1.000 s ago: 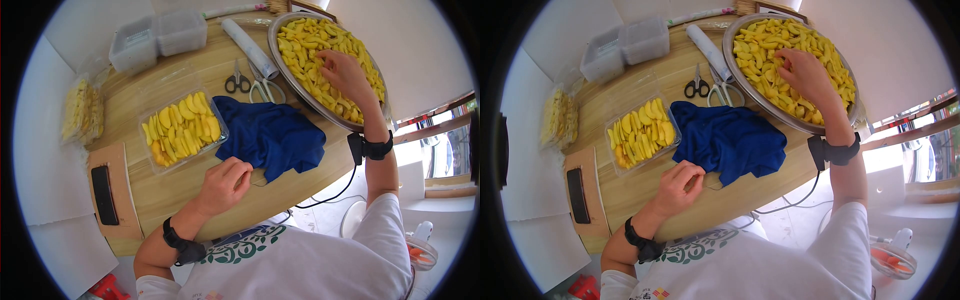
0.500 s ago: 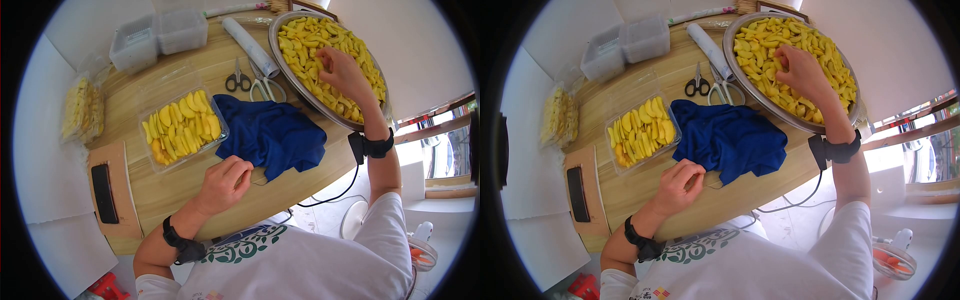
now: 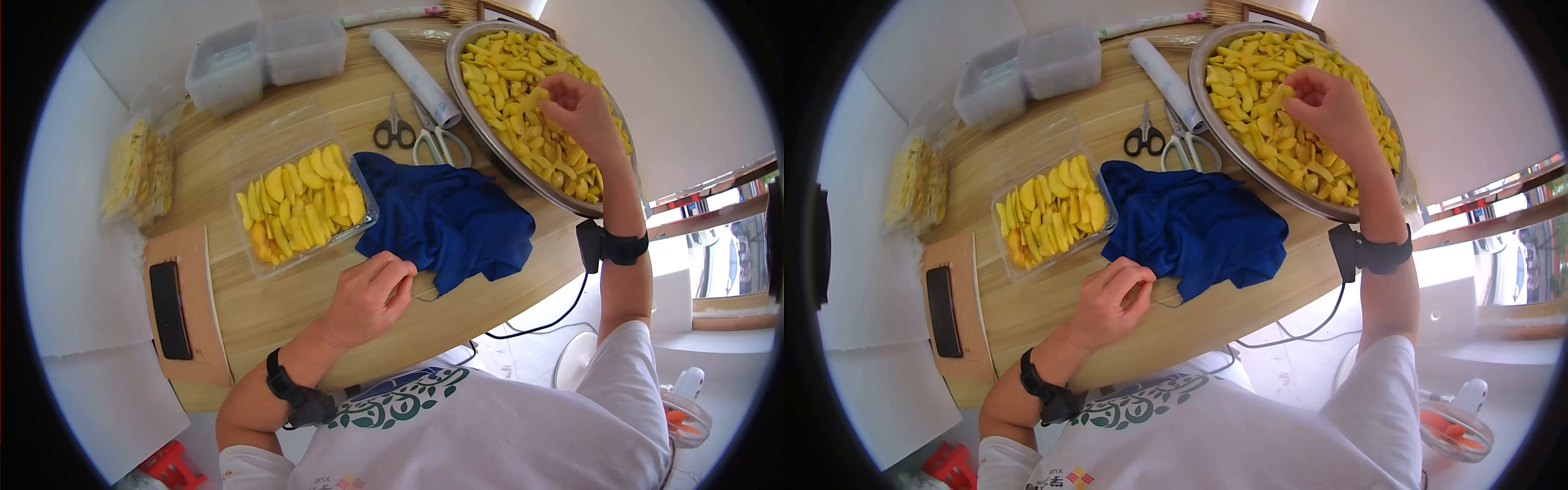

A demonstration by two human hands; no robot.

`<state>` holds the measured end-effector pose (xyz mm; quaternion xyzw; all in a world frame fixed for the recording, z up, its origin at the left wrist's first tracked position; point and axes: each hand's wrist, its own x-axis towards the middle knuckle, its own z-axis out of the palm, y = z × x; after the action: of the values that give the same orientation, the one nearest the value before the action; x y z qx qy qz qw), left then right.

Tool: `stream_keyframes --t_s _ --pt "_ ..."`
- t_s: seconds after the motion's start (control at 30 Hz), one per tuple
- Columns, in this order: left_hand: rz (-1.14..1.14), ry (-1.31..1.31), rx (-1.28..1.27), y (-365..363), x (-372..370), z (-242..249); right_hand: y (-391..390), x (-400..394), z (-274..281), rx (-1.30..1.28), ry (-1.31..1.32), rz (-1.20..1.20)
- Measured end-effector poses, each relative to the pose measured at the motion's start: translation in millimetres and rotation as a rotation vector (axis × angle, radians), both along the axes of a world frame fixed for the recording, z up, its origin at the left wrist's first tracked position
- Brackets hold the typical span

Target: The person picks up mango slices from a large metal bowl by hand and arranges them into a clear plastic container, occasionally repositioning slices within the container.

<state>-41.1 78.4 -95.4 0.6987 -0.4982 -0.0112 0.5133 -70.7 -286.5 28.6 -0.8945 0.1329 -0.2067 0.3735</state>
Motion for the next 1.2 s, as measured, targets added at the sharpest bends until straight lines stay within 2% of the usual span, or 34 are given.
stream_keyframes --t_s 0.03,0.1,0.33,0.4,0.43,0.5,1.03,1.2 --pt "-0.002 -0.001 -0.007 -0.1 -0.1 -0.2 0.7 -1.6 4.2 -0.003 0.002 0.004" --pt "0.002 -0.003 -0.006 0.0 0.0 0.9 9.3 -7.5 18.3 0.244 0.031 0.037" --pt "-0.002 -0.033 -0.004 0.7 0.4 1.8 33.3 0.3 12.3 0.141 0.017 0.083" --pt "0.005 -0.038 -0.006 0.7 0.3 0.5 34.2 0.9 13.5 -0.184 0.051 0.037" --pt "0.007 -0.043 -0.006 0.7 0.2 0.2 31.2 0.1 13.8 -0.186 0.051 0.038" --pt "0.005 -0.042 -0.003 1.0 0.5 0.8 23.2 -1.9 13.6 -0.471 0.255 0.077" --pt "-0.002 -0.054 0.008 -0.1 0.5 -1.0 32.8 9.4 -5.6 -0.406 0.214 0.061" --pt "-0.003 -0.049 0.008 -0.2 0.3 0.4 26.5 8.7 -10.7 -0.309 0.215 0.046"
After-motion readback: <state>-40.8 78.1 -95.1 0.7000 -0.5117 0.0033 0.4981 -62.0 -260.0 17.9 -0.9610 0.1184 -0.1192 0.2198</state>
